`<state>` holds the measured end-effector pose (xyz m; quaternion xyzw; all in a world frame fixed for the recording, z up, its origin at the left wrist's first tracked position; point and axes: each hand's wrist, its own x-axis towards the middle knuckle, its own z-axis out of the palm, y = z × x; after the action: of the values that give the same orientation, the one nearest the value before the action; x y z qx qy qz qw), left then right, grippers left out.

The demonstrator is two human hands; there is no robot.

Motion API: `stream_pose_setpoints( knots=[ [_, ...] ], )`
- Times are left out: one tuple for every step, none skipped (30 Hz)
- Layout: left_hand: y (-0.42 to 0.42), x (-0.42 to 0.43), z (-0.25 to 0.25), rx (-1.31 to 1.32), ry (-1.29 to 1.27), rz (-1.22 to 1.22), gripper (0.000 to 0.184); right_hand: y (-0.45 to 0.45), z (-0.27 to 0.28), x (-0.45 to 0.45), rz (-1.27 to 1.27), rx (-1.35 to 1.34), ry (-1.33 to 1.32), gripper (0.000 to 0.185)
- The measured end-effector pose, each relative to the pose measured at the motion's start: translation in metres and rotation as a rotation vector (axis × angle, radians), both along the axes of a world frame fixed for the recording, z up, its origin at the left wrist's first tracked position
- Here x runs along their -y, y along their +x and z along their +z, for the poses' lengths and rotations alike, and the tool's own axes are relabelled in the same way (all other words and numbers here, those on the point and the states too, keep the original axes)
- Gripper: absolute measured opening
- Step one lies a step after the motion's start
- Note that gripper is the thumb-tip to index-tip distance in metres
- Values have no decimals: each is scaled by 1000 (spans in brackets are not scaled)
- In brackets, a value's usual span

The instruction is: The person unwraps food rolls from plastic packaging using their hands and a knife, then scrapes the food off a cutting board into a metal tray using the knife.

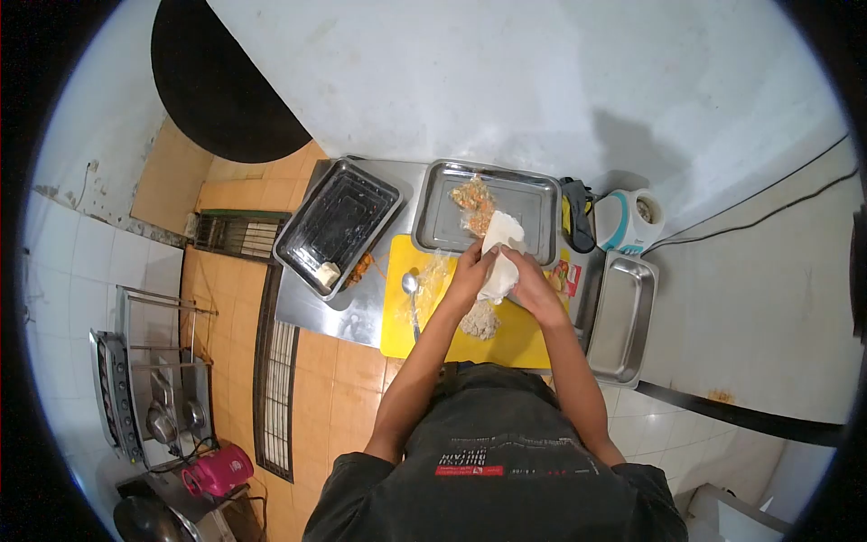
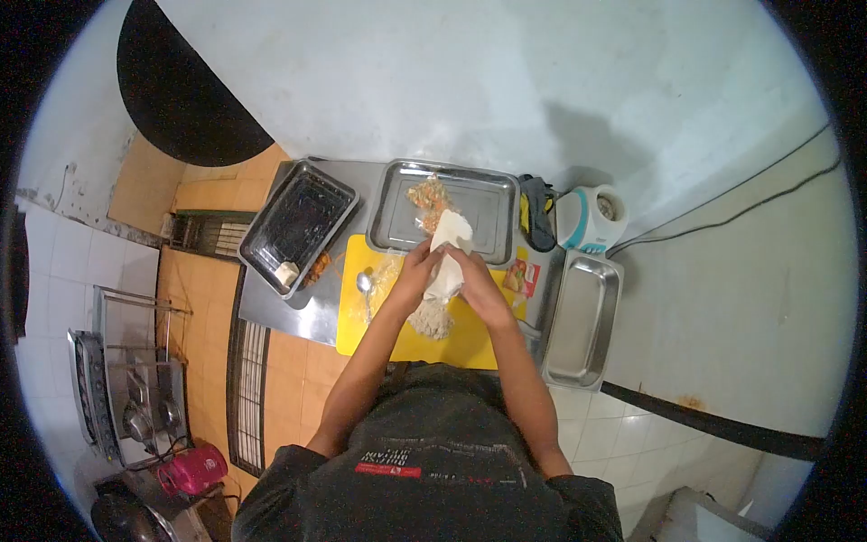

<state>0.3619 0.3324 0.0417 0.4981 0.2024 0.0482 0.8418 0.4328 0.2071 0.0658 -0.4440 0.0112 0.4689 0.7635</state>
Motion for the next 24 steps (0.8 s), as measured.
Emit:
stream_pose_setpoints(
  knots=[
    [0, 0, -1, -1, -1, 2, 44, 0, 8, -1, 38, 17, -33, 31],
    [0, 1, -2, -5, -29, 29, 41, -1, 12, -2, 76, 35, -66, 31],
    [0, 1, -1, -9, -57, 55, 38, -2, 9, -3, 77, 36, -67, 31],
    [0, 2, 0, -7, -58, 56, 38, -2, 6, -5, 95, 75, -47, 39],
    [-1, 2, 1, -43, -102, 63, 36, -3, 4, -6, 112, 114, -27, 46],
    [-1, 3, 4, -78, -145, 69, 34, -7, 11, -5, 114, 115, -28, 46],
    [-2, 3, 6, -75, -146, 70, 34, -15, 23, -3, 101, 264, -197, 53],
    [-3, 3, 8, -90, -273, 47, 33, -19, 31, -3, 87, 411, -365, 61],
    [-4, 3, 8, -103, -399, 24, 33, -15, 29, 0, 88, 414, -364, 61],
    [-5, 4, 5, -102, -399, 25, 33, -9, 25, 7, 193, 563, -339, 65],
    [-6, 5, 2, -92, -414, 21, 33, -5, 23, 11, 298, 711, -312, 69],
    [-5, 6, 0, -81, -428, 15, 34, -5, 33, 14, 296, 714, -313, 69],
    [-3, 5, 1, -79, -428, 12, 34, -6, 53, 18, 306, 772, -411, 63],
    [-2, 4, 2, -68, -371, 5, 35, -7, 64, 21, 314, 827, -511, 58],
    [-1, 3, 4, -55, -312, -3, 36, -6, 61, 25, 310, 828, -513, 58],
    [2, 2, 7, -51, -311, -7, 36, -2, 55, 29, 189, 892, -507, 52],
    [6, 1, 10, -56, -279, -3, 37, -1, 50, 31, 67, 953, -500, 46],
    [10, 0, 13, -58, -248, 2, 37, -2, 47, 31, -18, 942, -645, 42],
    [15, 0, 13, -51, -247, 0, 37, -1, 27, 31, -21, 949, -645, 42],
    [21, 0, 10, -47, -246, -1, 38, 2, -6, 29, -188, 770, -495, 45],
    [28, 0, 7, -43, -244, -4, 38, 6, -25, 28, -347, 587, -340, 48],
    [35, 1, 5, -37, -243, -9, 38, 12, -25, 28, -233, 370, -402, 49],
    [43, 3, 3, -51, -189, -53, 39, 18, -26, 25, -239, 373, -402, 49],
    [51, 5, -1, -66, -137, -97, 39, 21, -25, 22, -176, 60, -86, 51]
  ],
)
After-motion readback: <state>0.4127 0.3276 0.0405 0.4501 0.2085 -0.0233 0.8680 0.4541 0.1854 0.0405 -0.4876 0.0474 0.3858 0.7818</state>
